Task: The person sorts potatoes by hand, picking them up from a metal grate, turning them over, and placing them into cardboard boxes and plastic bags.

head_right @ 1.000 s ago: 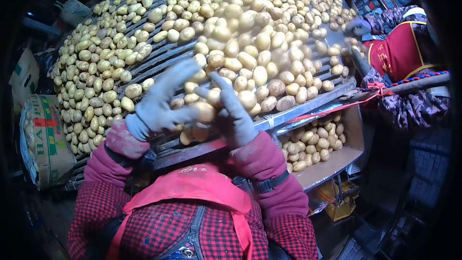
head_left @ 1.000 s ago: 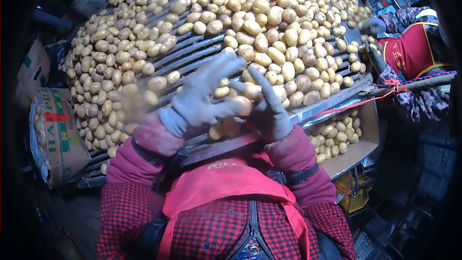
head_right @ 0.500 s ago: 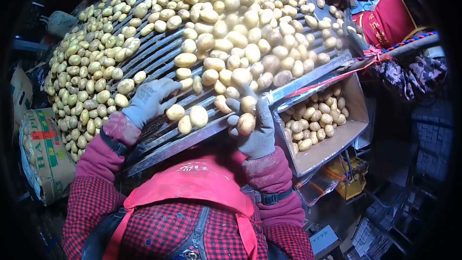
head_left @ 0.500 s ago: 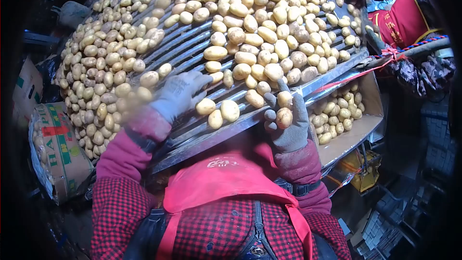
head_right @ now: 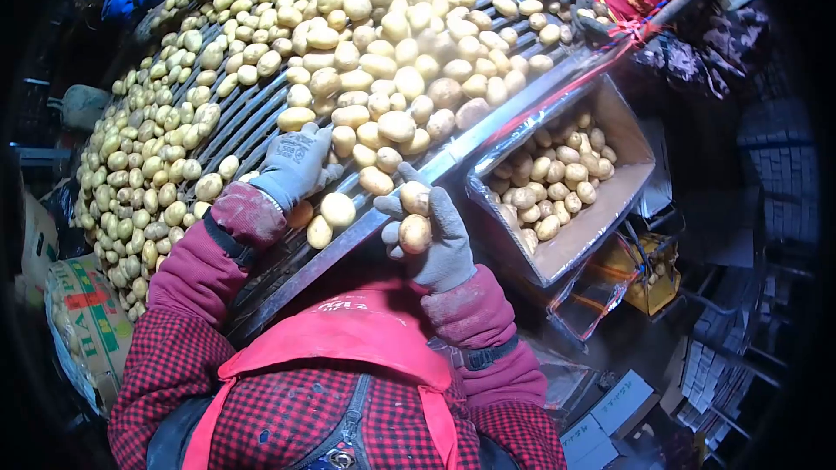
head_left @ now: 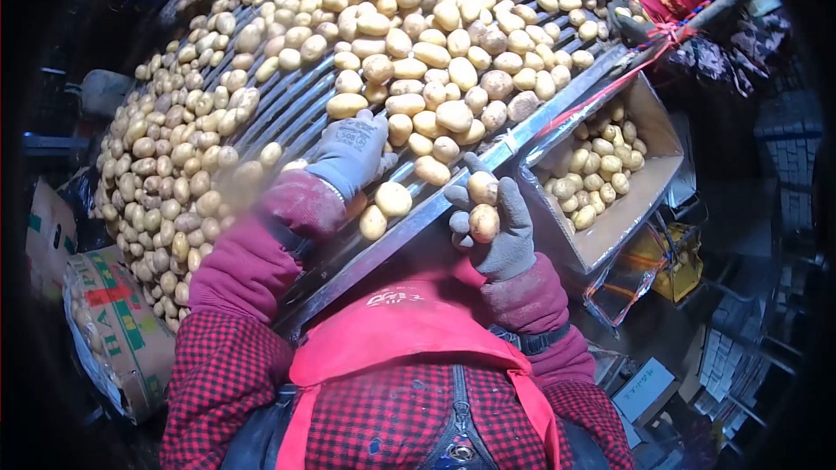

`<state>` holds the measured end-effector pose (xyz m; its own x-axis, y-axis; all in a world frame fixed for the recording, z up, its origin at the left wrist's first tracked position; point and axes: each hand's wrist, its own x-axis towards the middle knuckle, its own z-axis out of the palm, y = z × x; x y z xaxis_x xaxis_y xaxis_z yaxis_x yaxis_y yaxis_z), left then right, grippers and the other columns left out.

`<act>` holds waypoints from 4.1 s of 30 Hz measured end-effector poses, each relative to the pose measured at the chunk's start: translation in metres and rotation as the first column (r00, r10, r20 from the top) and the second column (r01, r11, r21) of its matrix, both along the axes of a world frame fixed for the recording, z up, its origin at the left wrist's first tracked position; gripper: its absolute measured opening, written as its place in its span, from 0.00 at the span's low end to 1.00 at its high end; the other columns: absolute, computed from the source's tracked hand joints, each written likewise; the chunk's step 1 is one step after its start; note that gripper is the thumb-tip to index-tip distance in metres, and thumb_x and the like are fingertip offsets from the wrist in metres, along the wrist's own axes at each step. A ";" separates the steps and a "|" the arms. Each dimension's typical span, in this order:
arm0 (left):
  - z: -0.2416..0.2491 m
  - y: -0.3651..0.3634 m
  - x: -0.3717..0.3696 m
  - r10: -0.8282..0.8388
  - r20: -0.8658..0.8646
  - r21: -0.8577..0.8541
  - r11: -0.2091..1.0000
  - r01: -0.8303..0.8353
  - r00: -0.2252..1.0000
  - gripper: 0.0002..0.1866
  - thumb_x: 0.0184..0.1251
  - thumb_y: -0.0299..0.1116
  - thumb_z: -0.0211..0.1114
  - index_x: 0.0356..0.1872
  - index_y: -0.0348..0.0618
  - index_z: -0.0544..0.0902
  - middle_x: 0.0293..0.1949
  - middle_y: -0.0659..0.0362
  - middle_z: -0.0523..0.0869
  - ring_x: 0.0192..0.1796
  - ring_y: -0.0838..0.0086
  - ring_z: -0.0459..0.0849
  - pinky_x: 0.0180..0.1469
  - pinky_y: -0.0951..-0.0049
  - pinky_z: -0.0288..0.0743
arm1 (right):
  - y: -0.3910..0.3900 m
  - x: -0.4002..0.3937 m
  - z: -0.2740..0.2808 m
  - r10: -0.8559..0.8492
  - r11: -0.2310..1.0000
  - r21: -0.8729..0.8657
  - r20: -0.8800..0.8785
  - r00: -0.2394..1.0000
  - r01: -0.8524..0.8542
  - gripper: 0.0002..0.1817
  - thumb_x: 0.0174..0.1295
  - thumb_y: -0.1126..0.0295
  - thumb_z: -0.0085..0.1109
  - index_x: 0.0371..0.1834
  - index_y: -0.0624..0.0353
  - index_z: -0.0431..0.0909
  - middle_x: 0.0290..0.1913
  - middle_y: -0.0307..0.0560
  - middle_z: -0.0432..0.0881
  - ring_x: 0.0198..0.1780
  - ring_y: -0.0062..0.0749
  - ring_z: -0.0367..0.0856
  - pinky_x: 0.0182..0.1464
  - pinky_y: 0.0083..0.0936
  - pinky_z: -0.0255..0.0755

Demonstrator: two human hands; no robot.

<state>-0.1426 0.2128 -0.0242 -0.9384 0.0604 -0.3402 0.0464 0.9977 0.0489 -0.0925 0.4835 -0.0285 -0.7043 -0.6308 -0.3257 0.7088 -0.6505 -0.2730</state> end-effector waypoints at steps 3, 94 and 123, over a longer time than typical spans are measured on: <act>-0.001 -0.008 0.011 -0.012 -0.130 0.099 0.995 0.025 0.991 0.29 0.64 0.52 0.75 0.60 0.48 0.80 0.49 0.51 0.86 0.49 0.52 0.89 0.50 0.52 0.83 | 0.002 0.001 -0.021 0.014 0.976 -0.220 0.065 0.998 0.001 0.38 0.81 0.41 0.49 0.87 0.45 0.56 0.64 0.57 0.86 0.48 0.44 0.89 0.41 0.36 0.83; -0.025 -0.052 -0.009 0.503 -0.316 0.400 0.840 -0.367 0.805 0.48 0.58 0.34 0.71 0.83 0.59 0.61 0.74 0.46 0.67 0.52 0.37 0.83 0.56 0.41 0.80 | -0.148 -0.168 -0.011 0.836 0.528 0.823 -0.460 -0.298 0.209 0.26 0.63 0.65 0.67 0.65 0.56 0.75 0.63 0.53 0.79 0.62 0.59 0.79 0.65 0.50 0.74; 0.015 -0.224 -0.149 0.615 -0.368 0.494 0.765 -0.414 0.698 0.46 0.64 0.46 0.75 0.83 0.53 0.65 0.78 0.42 0.70 0.79 0.47 0.69 0.80 0.53 0.64 | -0.283 -0.362 0.020 0.549 0.731 0.263 -0.774 -0.314 0.630 0.19 0.59 0.69 0.67 0.54 0.59 0.83 0.54 0.56 0.85 0.57 0.54 0.83 0.56 0.47 0.80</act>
<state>-0.2915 -0.0113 -0.0095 -0.8786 -0.4654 0.1070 -0.3518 0.7823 0.5141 -0.4549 0.2004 -0.0086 -0.4074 -0.7163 0.5666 -0.8261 0.0245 -0.5630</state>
